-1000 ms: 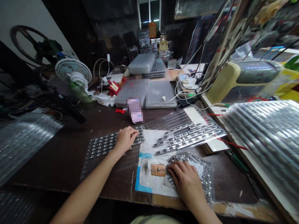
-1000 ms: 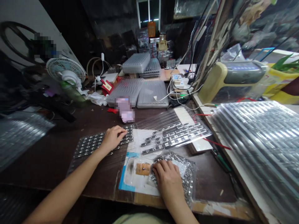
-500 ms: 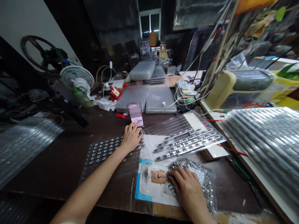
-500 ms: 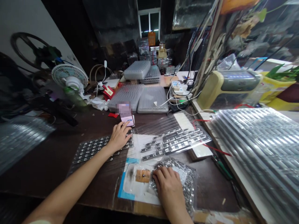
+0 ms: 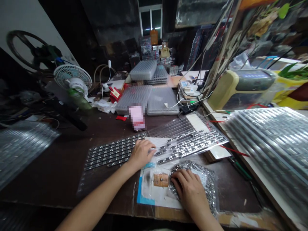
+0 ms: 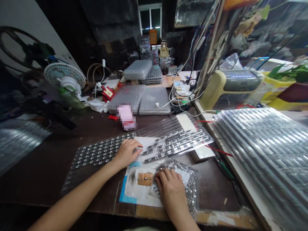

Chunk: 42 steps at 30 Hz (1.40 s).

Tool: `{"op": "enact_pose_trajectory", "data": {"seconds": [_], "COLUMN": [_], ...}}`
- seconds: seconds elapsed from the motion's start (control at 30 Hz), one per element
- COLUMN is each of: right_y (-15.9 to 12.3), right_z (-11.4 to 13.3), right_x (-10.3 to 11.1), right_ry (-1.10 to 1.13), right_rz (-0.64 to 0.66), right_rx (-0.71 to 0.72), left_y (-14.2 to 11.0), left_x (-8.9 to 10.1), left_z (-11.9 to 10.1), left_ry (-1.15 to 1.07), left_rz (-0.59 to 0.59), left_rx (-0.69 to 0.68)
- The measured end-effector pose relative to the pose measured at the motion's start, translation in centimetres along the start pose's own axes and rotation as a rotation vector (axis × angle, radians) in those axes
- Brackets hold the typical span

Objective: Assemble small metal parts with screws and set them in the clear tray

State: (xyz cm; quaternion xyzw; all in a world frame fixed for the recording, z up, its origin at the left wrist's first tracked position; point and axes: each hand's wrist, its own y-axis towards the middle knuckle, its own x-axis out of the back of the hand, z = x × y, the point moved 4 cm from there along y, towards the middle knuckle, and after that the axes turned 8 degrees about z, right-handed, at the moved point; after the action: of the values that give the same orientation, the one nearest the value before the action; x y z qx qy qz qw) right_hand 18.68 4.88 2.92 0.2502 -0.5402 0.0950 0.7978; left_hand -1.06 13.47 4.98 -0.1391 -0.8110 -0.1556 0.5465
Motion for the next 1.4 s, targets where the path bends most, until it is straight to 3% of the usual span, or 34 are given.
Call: {"op": "enact_pose_trajectory", "data": {"seconds": [0.13, 0.27, 0.4, 0.5, 0.6, 0.73, 0.83, 0.93, 1.07, 1.2, 1.4], "right_y": [-0.1, -0.4, -0.7, -0.8, -0.7, -0.6, -0.5, -0.6, -0.6, -0.7, -0.7], "right_z": [0.1, 0.0, -0.2, -0.3, -0.3, -0.4, -0.4, -0.3, -0.3, -0.3, -0.4], "right_x": [0.1, 0.1, -0.1, -0.3, -0.3, -0.3, -0.4, -0.4, -0.5, -0.6, -0.7], "right_ry": [0.033, 0.077, 0.118, 0.124, 0.097, 0.090, 0.120, 0.129, 0.116, 0.112, 0.134], "right_rz": [-0.002, -0.023, -0.055, -0.067, -0.072, -0.083, -0.080, -0.080, -0.070, -0.061, -0.045], "right_rx": [0.001, 0.000, -0.023, -0.018, 0.021, 0.047, 0.051, 0.056, 0.068, 0.077, 0.069], "left_y": [0.1, -0.2, -2.6, -5.2, -7.6, -9.1, -9.0, -7.2, -3.1, 0.3, 0.9], "left_x": [-1.3, -1.0, -0.6, -1.5, -2.7, -3.6, -3.2, -1.4, 2.0, 3.2, 2.1], "left_z": [-2.0, -1.9, -0.4, 0.2, 0.2, -0.7, -1.6, -1.4, 0.8, 2.6, 2.8], "left_ry": [0.008, -0.093, -0.567, -0.977, -1.109, -0.957, -0.751, -0.560, -0.255, -0.029, 0.048], "left_rz": [-0.010, -0.049, -0.073, 0.007, 0.052, 0.001, -0.029, -0.092, -0.240, -0.174, -0.121], "left_rx": [0.033, 0.100, 0.242, 0.324, 0.385, 0.403, 0.350, 0.226, 0.112, 0.107, 0.079]}}
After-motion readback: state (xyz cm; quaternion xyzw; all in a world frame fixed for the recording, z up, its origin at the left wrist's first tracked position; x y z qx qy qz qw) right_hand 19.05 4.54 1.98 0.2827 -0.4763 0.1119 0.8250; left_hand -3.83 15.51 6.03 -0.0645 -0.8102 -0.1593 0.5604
